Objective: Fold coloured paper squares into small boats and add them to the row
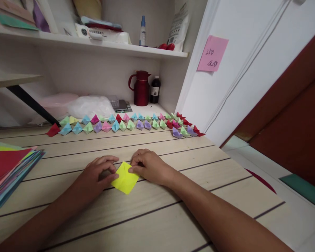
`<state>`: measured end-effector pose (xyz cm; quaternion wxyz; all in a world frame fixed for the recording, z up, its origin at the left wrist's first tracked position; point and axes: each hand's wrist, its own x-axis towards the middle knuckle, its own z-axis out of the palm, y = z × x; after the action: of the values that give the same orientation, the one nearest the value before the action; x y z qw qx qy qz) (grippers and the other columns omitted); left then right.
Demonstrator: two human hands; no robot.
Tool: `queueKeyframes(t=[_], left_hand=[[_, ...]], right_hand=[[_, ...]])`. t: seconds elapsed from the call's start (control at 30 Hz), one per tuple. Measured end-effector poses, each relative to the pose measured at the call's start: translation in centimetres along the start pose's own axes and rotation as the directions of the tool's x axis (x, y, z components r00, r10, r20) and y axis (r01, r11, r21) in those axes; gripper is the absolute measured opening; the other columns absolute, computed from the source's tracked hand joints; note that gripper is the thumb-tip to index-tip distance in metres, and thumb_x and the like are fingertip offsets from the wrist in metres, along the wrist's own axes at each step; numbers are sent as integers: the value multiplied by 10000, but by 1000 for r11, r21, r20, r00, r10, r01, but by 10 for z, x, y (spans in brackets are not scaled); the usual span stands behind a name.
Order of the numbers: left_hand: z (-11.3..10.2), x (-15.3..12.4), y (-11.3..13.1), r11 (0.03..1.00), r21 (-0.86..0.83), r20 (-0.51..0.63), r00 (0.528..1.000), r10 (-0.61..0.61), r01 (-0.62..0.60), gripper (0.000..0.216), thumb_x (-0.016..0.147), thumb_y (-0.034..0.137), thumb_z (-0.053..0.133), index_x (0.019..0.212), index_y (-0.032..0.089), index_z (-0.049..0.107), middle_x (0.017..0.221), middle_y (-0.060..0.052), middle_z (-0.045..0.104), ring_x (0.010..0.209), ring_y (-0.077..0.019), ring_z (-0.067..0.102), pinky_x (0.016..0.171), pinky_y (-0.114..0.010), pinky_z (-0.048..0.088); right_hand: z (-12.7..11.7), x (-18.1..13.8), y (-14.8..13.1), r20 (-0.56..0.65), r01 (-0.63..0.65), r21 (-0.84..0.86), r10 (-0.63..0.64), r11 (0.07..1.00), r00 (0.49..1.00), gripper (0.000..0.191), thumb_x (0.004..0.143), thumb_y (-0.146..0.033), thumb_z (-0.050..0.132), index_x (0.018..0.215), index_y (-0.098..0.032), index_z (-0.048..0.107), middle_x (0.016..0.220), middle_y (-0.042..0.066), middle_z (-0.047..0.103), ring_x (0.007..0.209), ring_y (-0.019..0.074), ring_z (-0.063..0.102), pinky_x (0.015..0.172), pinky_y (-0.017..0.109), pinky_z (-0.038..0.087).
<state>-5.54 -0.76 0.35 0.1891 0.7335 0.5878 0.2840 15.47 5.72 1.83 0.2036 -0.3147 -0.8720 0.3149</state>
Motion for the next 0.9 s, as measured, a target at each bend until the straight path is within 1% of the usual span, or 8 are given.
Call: queueKeyframes(t=[0.1,0.23,0.37,0.47,0.53,0.6,0.73,0.9], left_hand=[[0,1,0,1000,15,-8,1000,-1,1,188,826,289,532,663,214,592,1177,-56,636,1117,-258,544,950,-450,384],[2,1,2,996,84,-25,1000,7,-4,141,783,243,595,652,210,554,1174,-53,635,1109,-257,543,935,-447,394],[4,0,3,992,129,-32,999,5,-1,145,753,212,637,649,207,536,1156,-50,636,1091,-264,551,918,-458,405],[7,0,1,990,143,-87,996,26,-14,88,745,190,650,783,215,574,1195,-61,610,1139,-270,530,942,-468,405],[8,-1,0,987,157,-122,990,65,-45,213,758,186,645,962,230,598,1275,-75,556,1213,-273,483,971,-469,396],[9,-1,-2,977,192,-101,988,115,-95,293,789,189,621,1072,260,611,1357,-77,488,1227,-272,478,978,-475,393],[10,-2,-5,957,248,-33,986,163,-150,259,837,197,569,1041,308,684,1401,-56,450,1137,-259,551,954,-483,403],[8,-1,-6,969,218,-35,991,129,-119,225,834,236,584,1001,316,711,1311,-49,538,1168,-270,531,965,-489,397]], right_hand=[[3,1,-1,-40,-2,-109,-2,994,999,133,825,-235,656,723,-166,605,865,41,599,859,170,542,786,295,410],[6,0,1,-69,-14,-206,0,979,998,88,821,-253,645,848,-178,608,882,41,562,836,169,528,760,291,412],[8,-2,1,-75,-44,-201,30,979,997,290,815,-234,634,1100,-221,581,1044,62,550,924,187,538,827,320,424],[9,-1,2,-87,-59,-185,44,981,995,418,807,-211,631,1210,-249,525,1126,73,535,981,200,537,855,335,427],[11,0,4,-104,-73,-173,55,982,993,411,799,-200,631,1192,-247,523,1115,67,539,962,195,543,842,331,434],[11,1,6,-117,-80,-164,62,983,991,356,788,-195,637,1128,-237,540,1073,54,548,915,183,550,816,318,440],[12,3,8,-114,-87,-161,69,983,991,244,790,-200,637,1028,-224,589,1020,39,546,825,154,557,779,296,443],[14,4,6,-144,-51,-198,22,979,989,261,805,-203,640,1064,-223,617,997,46,559,849,165,558,784,293,433]])
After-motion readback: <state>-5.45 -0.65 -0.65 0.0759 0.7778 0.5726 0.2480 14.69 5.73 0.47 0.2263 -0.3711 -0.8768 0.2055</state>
